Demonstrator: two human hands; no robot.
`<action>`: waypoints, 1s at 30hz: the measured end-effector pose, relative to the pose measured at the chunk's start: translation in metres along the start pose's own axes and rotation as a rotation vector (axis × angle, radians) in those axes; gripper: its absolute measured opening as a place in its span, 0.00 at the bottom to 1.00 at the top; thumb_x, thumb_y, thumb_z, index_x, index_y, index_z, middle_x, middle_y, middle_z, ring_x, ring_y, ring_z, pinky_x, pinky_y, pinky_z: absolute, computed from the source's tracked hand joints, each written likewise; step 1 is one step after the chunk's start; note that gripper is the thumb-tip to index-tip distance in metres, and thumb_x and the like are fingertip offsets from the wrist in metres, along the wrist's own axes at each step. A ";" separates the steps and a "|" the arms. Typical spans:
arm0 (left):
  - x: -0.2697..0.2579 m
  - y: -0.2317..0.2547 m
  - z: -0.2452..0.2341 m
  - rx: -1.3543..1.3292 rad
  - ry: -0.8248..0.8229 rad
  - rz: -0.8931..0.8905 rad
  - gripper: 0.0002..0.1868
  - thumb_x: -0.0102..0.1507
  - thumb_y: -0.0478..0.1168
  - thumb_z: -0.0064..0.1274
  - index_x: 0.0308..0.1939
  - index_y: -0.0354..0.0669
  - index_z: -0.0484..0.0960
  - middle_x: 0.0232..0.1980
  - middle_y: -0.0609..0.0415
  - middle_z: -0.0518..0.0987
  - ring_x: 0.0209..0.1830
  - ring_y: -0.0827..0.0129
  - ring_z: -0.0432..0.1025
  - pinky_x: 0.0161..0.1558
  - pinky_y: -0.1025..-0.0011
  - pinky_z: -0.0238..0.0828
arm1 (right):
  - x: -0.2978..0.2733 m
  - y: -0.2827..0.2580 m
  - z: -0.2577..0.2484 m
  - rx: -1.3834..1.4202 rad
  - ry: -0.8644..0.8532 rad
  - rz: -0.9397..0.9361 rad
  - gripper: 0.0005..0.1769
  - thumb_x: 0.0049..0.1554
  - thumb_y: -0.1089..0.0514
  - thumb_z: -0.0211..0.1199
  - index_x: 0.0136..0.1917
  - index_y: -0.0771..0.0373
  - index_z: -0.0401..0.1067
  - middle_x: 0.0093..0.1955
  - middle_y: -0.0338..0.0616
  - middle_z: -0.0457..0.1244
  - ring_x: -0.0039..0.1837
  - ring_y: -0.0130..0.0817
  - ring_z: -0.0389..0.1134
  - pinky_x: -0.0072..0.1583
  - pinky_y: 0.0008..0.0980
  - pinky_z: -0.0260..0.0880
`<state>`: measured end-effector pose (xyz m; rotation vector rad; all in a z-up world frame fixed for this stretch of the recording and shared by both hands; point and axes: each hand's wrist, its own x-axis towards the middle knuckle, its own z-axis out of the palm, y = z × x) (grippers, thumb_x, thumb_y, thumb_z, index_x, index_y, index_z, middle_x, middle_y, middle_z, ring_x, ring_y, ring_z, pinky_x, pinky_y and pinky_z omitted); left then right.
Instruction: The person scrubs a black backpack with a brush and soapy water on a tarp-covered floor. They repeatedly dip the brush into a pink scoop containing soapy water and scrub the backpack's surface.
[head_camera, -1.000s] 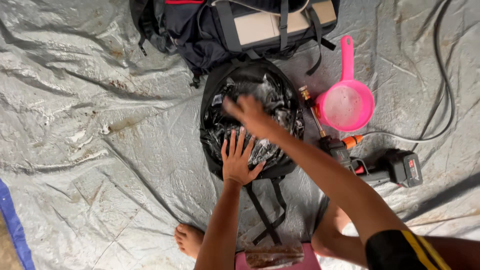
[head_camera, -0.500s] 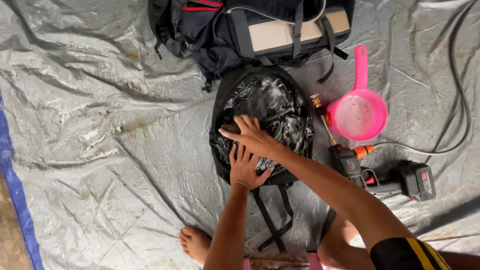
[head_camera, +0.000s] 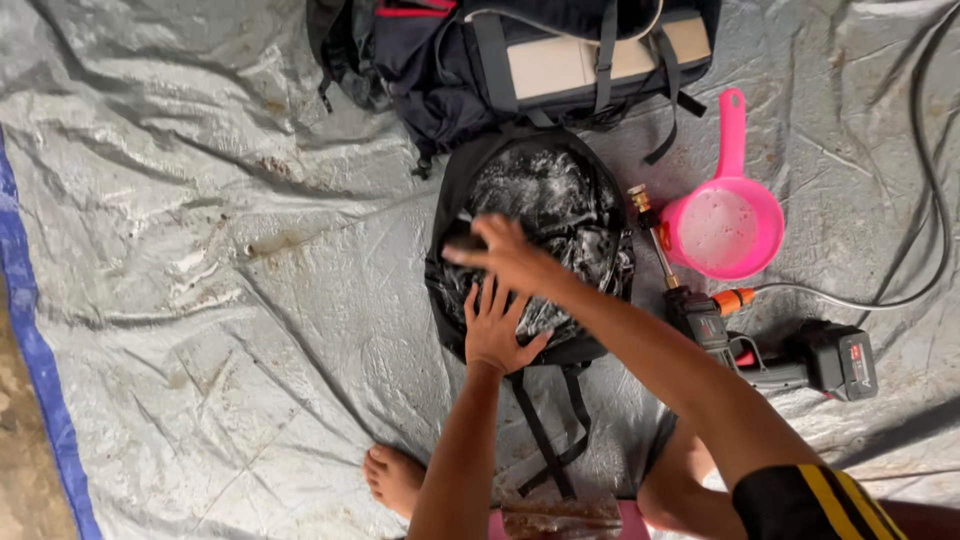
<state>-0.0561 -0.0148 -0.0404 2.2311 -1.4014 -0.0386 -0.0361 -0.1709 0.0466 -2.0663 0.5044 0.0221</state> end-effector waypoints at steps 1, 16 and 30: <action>-0.002 0.003 -0.002 0.000 -0.002 -0.010 0.49 0.64 0.82 0.45 0.83 0.65 0.69 0.90 0.48 0.57 0.90 0.43 0.49 0.83 0.37 0.41 | 0.014 0.013 -0.011 0.000 -0.010 0.000 0.44 0.63 0.24 0.64 0.69 0.64 0.69 0.69 0.57 0.57 0.71 0.63 0.58 0.76 0.60 0.46; 0.012 -0.030 -0.023 0.173 0.286 -0.349 0.60 0.65 0.77 0.49 0.88 0.37 0.59 0.89 0.33 0.56 0.90 0.44 0.52 0.76 0.52 0.50 | 0.009 0.021 -0.006 -0.459 -0.186 -0.165 0.37 0.70 0.47 0.65 0.87 0.57 0.60 0.84 0.58 0.47 0.80 0.61 0.52 0.59 0.45 0.77; 0.016 -0.038 -0.024 0.080 0.198 -0.426 0.62 0.65 0.72 0.54 0.89 0.33 0.51 0.92 0.35 0.49 0.93 0.45 0.43 0.82 0.43 0.31 | 0.070 0.026 0.013 -0.644 0.260 -0.796 0.50 0.25 0.53 0.91 0.63 0.30 0.81 0.71 0.39 0.59 0.72 0.48 0.58 0.64 0.48 0.59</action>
